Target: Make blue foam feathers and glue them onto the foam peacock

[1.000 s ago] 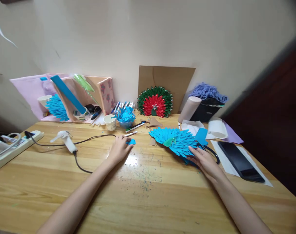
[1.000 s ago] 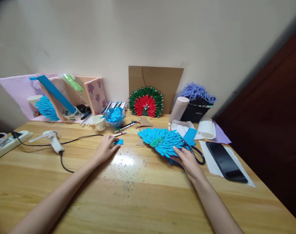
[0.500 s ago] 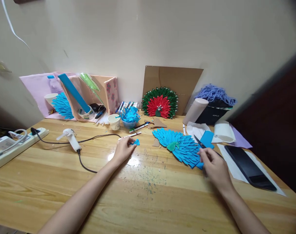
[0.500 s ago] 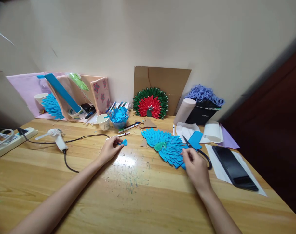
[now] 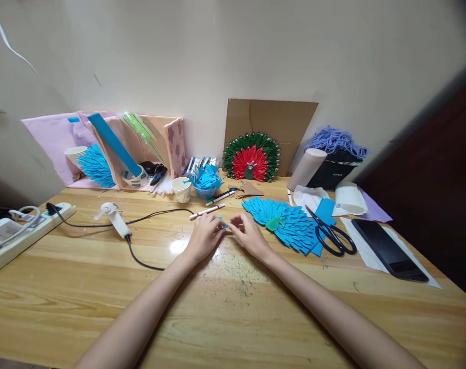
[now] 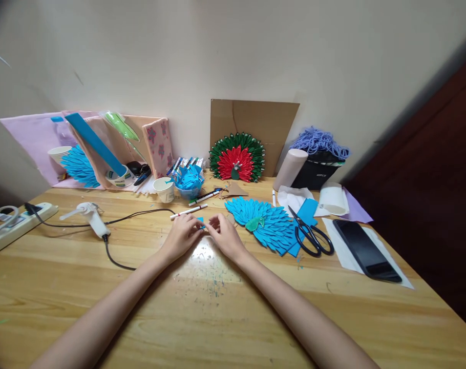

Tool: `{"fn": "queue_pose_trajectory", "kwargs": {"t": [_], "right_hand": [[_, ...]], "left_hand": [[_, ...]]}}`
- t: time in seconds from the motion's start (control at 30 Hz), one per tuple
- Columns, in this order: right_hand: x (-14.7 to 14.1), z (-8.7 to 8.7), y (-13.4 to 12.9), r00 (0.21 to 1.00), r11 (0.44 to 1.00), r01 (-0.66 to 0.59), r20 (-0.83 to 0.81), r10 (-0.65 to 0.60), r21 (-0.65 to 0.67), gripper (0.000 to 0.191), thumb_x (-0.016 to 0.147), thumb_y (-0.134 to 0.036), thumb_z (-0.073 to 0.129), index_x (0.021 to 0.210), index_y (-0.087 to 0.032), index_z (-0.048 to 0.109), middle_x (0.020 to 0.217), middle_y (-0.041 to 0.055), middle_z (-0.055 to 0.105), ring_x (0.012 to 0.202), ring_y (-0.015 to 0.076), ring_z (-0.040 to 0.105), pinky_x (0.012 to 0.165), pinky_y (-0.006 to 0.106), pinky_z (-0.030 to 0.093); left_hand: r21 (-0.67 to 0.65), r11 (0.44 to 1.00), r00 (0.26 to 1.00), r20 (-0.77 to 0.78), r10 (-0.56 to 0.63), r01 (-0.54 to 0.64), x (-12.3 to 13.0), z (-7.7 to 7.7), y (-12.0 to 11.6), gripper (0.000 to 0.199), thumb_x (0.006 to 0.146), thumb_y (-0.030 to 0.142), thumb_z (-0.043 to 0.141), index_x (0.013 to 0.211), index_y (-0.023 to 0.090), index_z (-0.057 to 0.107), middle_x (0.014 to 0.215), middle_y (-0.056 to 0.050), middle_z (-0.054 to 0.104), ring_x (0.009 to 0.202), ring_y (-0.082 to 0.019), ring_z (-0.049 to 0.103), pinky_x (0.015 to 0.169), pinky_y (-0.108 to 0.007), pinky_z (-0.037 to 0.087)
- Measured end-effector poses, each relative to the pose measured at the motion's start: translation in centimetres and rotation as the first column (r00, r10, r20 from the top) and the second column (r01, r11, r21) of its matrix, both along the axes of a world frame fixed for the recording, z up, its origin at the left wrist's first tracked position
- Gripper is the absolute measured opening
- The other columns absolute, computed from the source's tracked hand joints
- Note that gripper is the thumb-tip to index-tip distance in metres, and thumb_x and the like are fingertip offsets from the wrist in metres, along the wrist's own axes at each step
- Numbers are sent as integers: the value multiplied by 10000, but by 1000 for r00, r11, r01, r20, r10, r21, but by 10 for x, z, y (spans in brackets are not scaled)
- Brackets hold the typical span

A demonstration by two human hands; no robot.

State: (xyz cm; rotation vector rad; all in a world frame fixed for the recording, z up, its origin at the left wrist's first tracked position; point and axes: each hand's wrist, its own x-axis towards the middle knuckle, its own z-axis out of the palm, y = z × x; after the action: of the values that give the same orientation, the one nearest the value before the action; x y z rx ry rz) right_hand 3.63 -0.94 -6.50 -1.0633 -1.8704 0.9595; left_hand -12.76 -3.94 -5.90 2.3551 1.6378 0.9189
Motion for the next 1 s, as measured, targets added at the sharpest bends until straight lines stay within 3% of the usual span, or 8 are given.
{"fn": "queue_pose_trajectory", "kwargs": {"t": [0.2, 0.57, 0.87, 1.0], "right_hand": [[3, -10, 4, 993, 999, 8, -118, -12, -36, 139, 801, -315, 519, 810, -178, 548, 793, 21, 594, 716, 144, 588, 653, 271, 475], [4, -6, -3, 988, 1000, -13, -153, 14, 9, 149, 812, -329, 514, 830, -186, 551, 805, 30, 600, 727, 149, 593, 657, 277, 487], [3, -6, -5, 979, 998, -58, -196, 52, -29, 166, 783, -306, 551, 899, -189, 530, 846, 30, 579, 741, 144, 583, 648, 270, 488], [3, -5, -6, 977, 997, -66, -206, 57, -40, 159, 787, -310, 545, 892, -192, 531, 850, 33, 576, 752, 155, 580, 660, 287, 487]], "left_hand": [[-31, 999, 997, 78, -22, 25, 6, 1, -3, 143, 808, 308, 530, 772, 182, 590, 796, -32, 587, 800, -180, 497, 710, -304, 351], [-138, 989, 944, 330, 2, 46, 13, -1, -4, 137, 802, 290, 528, 799, 183, 614, 696, -14, 586, 680, -142, 518, 622, -251, 372], [-201, 980, 842, 530, 98, 12, 13, -3, -5, 203, 808, 323, 484, 785, 156, 595, 769, -45, 606, 723, -156, 563, 615, -248, 434], [-119, 989, 867, 479, 139, -92, 4, 11, -3, 197, 804, 326, 493, 773, 163, 599, 805, -51, 615, 793, -175, 559, 688, -282, 438]]}}
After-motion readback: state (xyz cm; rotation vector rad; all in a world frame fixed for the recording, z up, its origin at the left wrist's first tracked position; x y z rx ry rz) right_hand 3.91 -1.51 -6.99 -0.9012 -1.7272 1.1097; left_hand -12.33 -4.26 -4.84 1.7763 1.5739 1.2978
